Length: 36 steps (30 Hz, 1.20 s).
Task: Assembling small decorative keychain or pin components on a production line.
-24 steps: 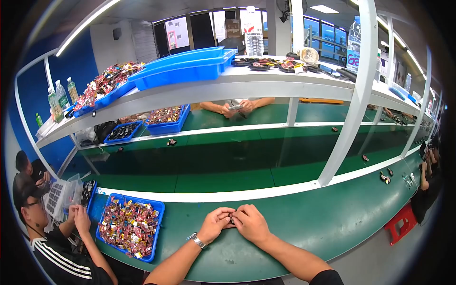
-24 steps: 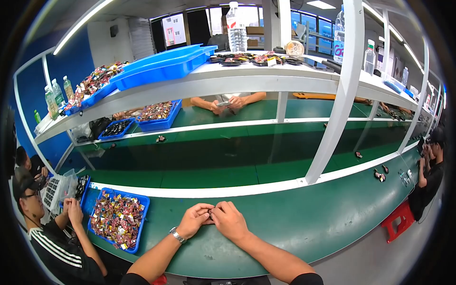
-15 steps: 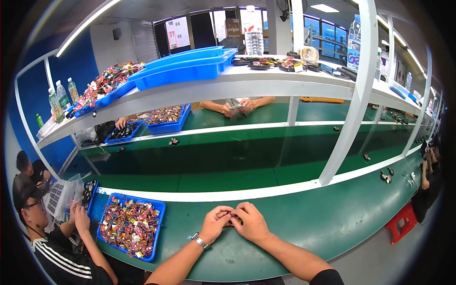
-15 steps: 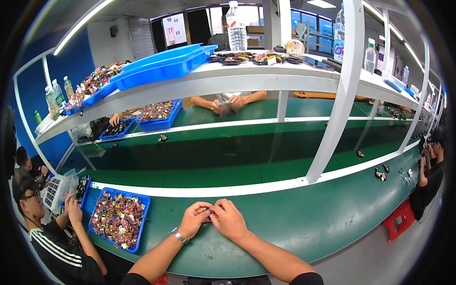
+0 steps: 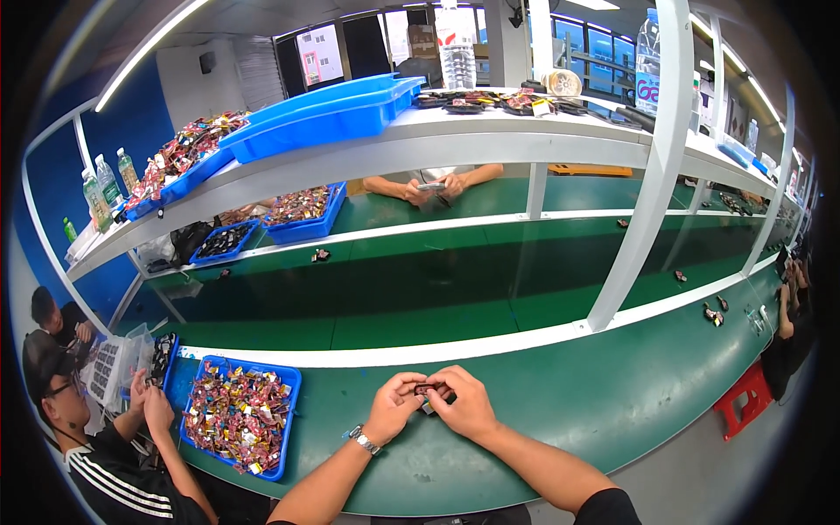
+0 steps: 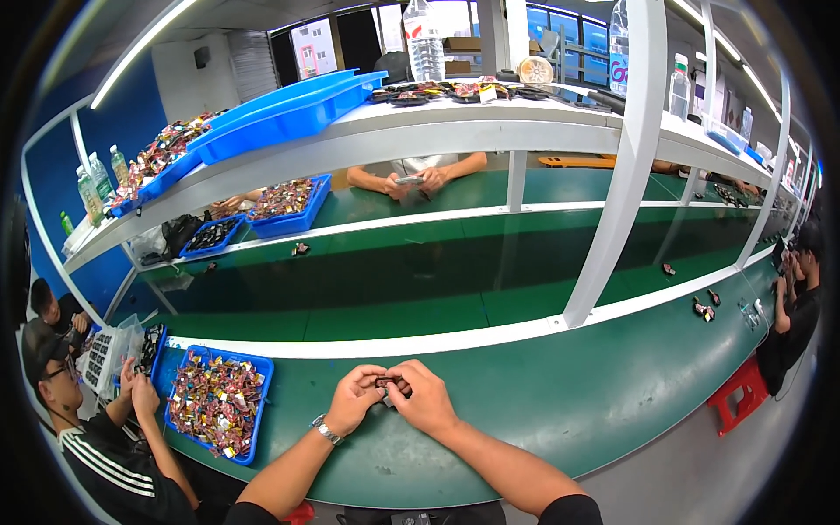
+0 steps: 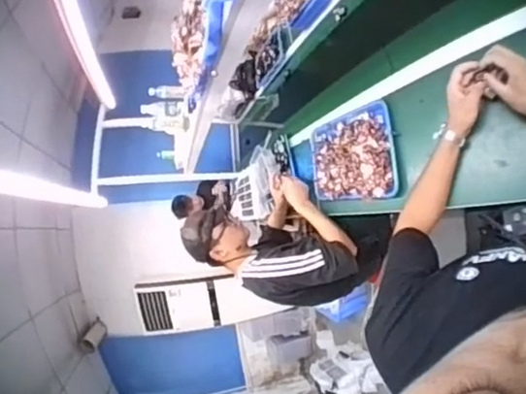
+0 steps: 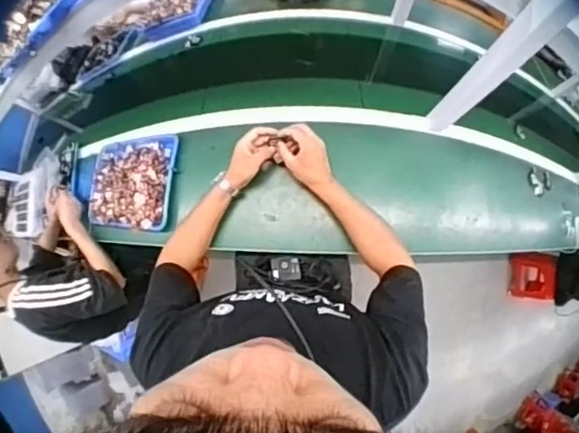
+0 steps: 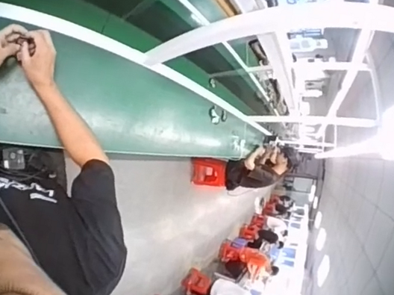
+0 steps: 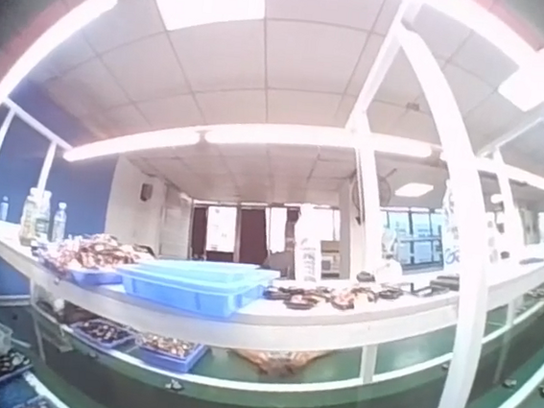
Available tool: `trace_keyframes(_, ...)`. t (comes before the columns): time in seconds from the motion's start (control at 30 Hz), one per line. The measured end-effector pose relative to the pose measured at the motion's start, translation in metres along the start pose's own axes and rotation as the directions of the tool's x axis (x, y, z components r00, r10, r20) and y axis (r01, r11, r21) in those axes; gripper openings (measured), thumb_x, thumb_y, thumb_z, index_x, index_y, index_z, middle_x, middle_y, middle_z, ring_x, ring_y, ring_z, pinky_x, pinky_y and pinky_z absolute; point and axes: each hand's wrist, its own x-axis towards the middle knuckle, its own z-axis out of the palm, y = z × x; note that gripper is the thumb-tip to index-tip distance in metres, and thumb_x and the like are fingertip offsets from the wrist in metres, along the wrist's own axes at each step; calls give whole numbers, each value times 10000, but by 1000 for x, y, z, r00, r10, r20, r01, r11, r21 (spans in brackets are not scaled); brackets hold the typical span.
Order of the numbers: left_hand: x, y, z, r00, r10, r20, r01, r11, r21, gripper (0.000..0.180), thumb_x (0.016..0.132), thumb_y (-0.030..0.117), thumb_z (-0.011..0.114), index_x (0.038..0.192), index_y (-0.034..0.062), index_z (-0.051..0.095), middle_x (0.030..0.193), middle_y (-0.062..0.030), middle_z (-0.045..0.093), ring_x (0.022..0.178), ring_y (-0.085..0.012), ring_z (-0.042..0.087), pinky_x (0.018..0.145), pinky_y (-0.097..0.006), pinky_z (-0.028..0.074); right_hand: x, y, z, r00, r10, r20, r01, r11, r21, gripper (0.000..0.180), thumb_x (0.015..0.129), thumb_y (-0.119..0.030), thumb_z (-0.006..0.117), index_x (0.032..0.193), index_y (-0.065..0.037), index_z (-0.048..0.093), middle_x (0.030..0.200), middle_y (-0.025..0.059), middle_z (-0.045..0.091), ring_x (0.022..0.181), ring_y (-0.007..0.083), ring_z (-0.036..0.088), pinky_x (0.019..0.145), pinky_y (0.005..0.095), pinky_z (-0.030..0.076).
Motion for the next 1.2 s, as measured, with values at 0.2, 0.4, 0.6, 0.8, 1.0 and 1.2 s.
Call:
trace_keyframes(0.2, 3, -1, 4, 1000, -15, 18, 14, 1000, 7, 349, 929, -74, 554, 1271, -23, 508, 1227, -141, 622, 1129, -186, 612, 950, -310, 512, -2, 0, -4, 1000, -26, -14, 25, 999, -47, 168, 820, 31, 701, 984, 13, 668, 966, 102, 656, 743, 160, 679, 655, 264, 567)
trace_keyframes(0.4, 5, -5, -7, 984, 135, -116, -128, 990, 62, 409, 896, -53, 583, 1289, -10, 480, 1261, -179, 604, 1101, -223, 630, 890, -341, 554, 6, 11, 3, 997, 77, -7, -76, 995, 61, 161, 854, -45, 674, 1014, -34, 663, 933, 101, 632, 742, 177, 664, 674, 297, 539)
trace_keyframes(0.6, 12, -2, -9, 965, 120, -235, -81, 982, 170, 300, 904, -44, 560, 1203, -34, 531, 1165, -170, 646, 974, -214, 672, 813, -315, 562, 65, 85, -26, 893, 323, -313, -319, 946, 65, 175, 842, -126, 732, 957, -11, 666, 908, 141, 679, 784, 266, 685, 729, 360, 547)
trace_keyframes(0.8, 15, -4, 2, 986, 89, -144, -47, 962, 268, 163, 907, -33, 560, 1060, -22, 615, 1065, -116, 680, 941, -189, 670, 786, -304, 555, 105, 123, -44, 825, 230, -517, -348, 926, -143, 224, 834, -120, 706, 1024, -11, 660, 994, 172, 655, 899, 325, 655, 816, 404, 526)
trace_keyframes(1.0, 5, -4, -9, 985, 86, -148, -32, 940, 338, 163, 892, -46, 560, 1033, -20, 637, 1045, -109, 687, 929, -171, 663, 772, -292, 556, 30, 77, -107, 968, -138, -209, 38, 906, -421, 154, 828, -117, 685, 966, -54, 660, 992, 133, 647, 941, 337, 624, 840, 414, 516)
trace_keyframes(1.2, 5, 1, 10, 979, 178, -104, -101, 854, 510, 135, 831, -45, 588, 945, -21, 655, 1017, -109, 695, 929, -181, 649, 816, -295, 513, -80, 86, -339, 825, -326, -462, -227, 558, -798, 81, 763, -56, 689, 827, -91, 655, 886, 95, 654, 864, 318, 602, 781, 419, 495)
